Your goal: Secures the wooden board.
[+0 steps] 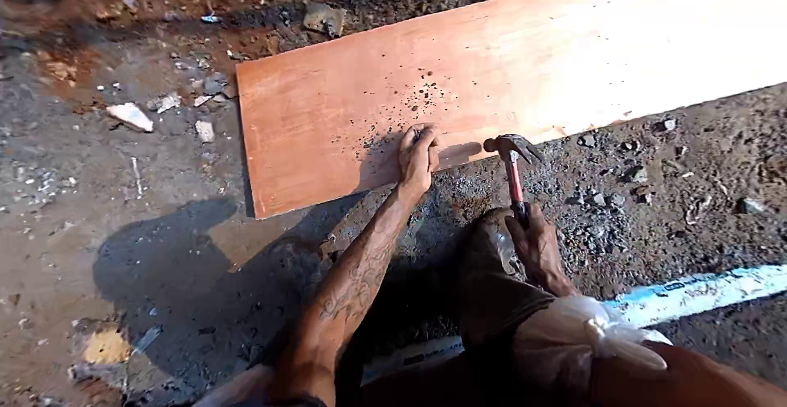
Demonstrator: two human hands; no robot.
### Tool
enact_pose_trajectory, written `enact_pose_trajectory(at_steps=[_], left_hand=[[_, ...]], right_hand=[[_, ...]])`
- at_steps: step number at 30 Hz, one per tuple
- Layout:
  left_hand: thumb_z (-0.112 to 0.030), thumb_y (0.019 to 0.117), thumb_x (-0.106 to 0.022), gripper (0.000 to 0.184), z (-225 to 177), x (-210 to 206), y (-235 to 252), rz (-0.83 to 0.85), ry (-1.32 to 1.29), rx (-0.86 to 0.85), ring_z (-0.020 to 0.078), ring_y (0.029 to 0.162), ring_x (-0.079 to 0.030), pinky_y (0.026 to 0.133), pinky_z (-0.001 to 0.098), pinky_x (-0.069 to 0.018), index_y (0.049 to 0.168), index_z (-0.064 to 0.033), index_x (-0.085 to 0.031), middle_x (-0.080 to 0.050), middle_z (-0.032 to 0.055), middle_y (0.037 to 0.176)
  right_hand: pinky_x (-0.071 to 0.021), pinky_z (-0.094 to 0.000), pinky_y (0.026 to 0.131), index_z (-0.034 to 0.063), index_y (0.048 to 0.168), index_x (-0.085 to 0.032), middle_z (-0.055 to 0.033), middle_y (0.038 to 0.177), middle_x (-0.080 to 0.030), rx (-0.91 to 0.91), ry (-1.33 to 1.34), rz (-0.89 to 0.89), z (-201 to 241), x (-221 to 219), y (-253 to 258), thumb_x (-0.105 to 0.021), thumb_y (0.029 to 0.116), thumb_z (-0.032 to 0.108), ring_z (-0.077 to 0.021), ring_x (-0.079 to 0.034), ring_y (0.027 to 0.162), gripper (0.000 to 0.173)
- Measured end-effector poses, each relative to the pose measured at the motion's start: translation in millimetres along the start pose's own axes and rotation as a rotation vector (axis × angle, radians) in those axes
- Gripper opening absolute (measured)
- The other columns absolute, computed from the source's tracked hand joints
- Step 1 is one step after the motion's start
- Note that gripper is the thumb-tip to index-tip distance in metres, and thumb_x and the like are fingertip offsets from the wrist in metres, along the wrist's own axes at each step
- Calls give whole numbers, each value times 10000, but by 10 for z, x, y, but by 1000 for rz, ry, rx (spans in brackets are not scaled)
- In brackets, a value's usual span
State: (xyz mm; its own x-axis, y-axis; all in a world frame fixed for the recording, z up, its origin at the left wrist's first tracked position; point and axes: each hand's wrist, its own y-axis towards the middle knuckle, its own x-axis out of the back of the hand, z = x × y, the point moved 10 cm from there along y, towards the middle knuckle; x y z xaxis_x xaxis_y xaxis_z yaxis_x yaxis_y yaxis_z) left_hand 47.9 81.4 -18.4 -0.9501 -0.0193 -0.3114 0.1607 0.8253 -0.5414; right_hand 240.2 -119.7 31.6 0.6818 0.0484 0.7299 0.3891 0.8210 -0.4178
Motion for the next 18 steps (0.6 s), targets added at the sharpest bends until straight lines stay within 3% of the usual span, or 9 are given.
enact_pose_trajectory(at_steps=[3, 6, 8, 12, 18], left_hand=[[-297, 1108, -400, 252, 131, -333, -33, 153, -62, 118, -8, 455, -387, 404, 124, -329, 1054, -170, -610, -549, -74, 730], [-377, 1113, -224, 458, 207, -499, -45, 233, -135, 195, 6, 449, -430, 398, 131, -360, 1047, -151, -617, -584, -47, 739], [-353, 1094, -169, 509, 262, -541, -22, 215, -155, 244, 30, 463, -458, 400, 149, -371, 1092, -118, -620, -603, -12, 759], [-261, 1084, -173, 476, 243, -691, 105, 221, -116, 281, 41, 473, -459, 410, 153, -373, 1194, -83, -600, -601, 6, 789], [-169, 1082, -285, 368, 85, -1271, 406, 338, 57, 302, 6, 445, -402, 402, 127, -335, 1214, -92, -620, -514, -52, 694]], right_hand=[[-533, -480, 661, -28, 1262, -610, -147, 790, -661, -157, 80, -61, -481, 114, -50, -561, 1005, 249, -272, -639, 675, 381], [-540, -495, 689, -28, 1281, -606, -159, 827, -676, -284, 129, -190, -964, 330, -156, -602, 979, 249, -282, -651, 700, 410], [-540, -526, 748, -25, 1300, -598, -180, 887, -683, -407, 132, -255, -1282, 533, -223, -650, 962, 237, -312, -660, 763, 431], [-527, -585, 824, -7, 1319, -592, -214, 959, -693, -606, 98, -366, -1881, 950, -239, -696, 945, 231, -373, -676, 858, 455], [-504, -617, 883, -17, 1306, -597, -259, 1079, -679, -801, 186, -529, -2443, 1439, -163, -727, 948, 229, -422, -661, 978, 453]])
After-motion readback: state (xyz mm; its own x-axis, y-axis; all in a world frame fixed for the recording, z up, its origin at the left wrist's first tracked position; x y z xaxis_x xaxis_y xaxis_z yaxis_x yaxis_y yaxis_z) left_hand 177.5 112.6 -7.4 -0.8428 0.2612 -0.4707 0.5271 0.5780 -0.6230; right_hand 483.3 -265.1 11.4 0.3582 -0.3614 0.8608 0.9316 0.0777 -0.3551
